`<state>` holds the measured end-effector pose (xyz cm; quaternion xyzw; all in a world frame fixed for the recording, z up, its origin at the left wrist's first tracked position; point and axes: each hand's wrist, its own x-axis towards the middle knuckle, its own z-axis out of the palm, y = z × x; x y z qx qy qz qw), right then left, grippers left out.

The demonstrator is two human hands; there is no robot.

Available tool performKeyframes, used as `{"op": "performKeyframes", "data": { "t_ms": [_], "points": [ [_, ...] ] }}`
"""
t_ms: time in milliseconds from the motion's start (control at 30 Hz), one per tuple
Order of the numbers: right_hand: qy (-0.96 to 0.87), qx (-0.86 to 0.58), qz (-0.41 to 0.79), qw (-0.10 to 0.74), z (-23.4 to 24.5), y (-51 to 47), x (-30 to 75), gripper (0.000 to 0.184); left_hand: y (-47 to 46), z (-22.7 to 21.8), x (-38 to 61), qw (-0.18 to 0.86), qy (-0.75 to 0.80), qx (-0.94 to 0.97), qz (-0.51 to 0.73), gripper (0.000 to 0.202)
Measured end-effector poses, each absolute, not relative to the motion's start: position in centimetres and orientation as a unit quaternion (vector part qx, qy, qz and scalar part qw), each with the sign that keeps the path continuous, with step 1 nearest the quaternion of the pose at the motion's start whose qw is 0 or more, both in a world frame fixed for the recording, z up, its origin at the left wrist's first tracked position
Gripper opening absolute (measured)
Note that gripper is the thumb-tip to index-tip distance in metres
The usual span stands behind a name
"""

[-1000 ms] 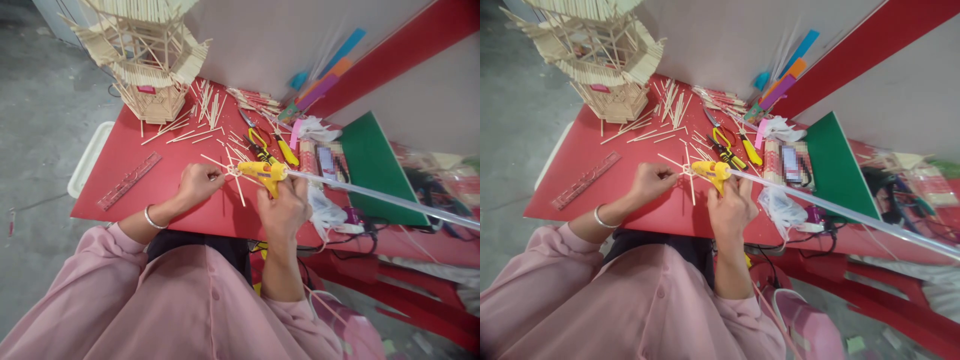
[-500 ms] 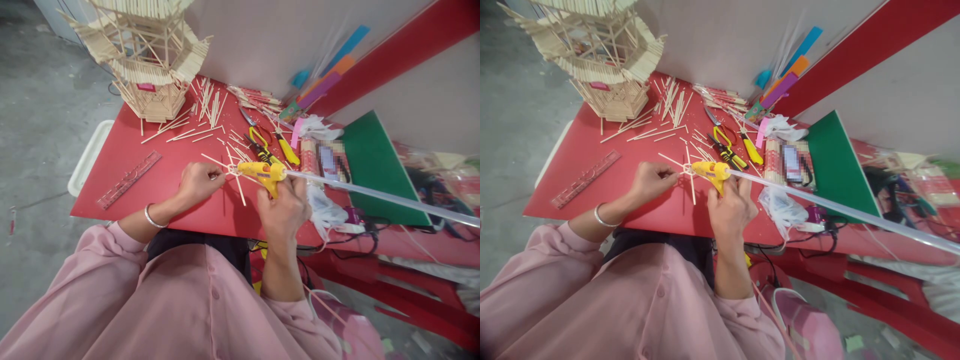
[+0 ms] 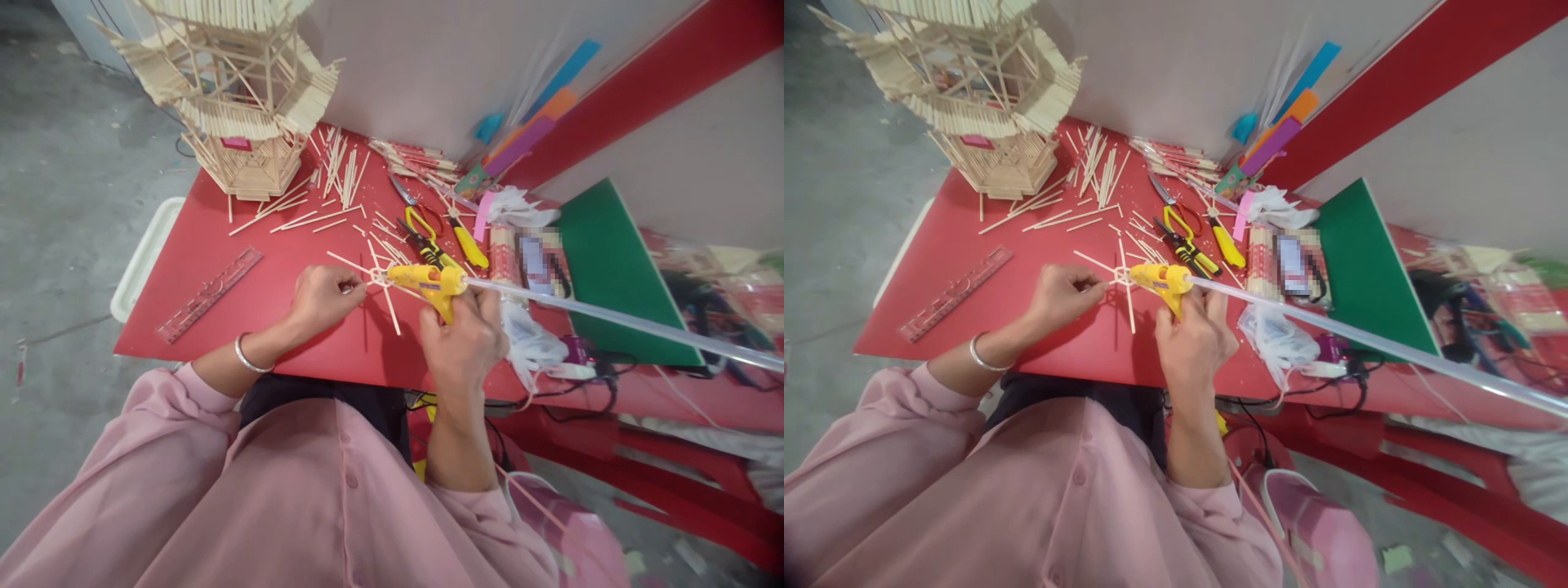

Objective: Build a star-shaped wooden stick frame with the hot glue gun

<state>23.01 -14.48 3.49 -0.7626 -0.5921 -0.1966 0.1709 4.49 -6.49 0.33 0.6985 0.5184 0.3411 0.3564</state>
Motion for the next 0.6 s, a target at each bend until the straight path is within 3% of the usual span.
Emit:
{"op": "performKeyframes", "data": {
  "t_ms": [300,600],
  "points": [
    [-0.584,-0.764,-0.206,0.181,3.6,-14.6,22.8,0.028,-6.5,0.3,4.6,0.337,0.521,0.707,0.340,0.023],
    [-0.562,-0.739,-0.259,0.267,4.1,-15.1,24.4,0.014,-6.5,0.1,4.6,0.306,0.513,0.716,0.362,0.020]
  ]
}}
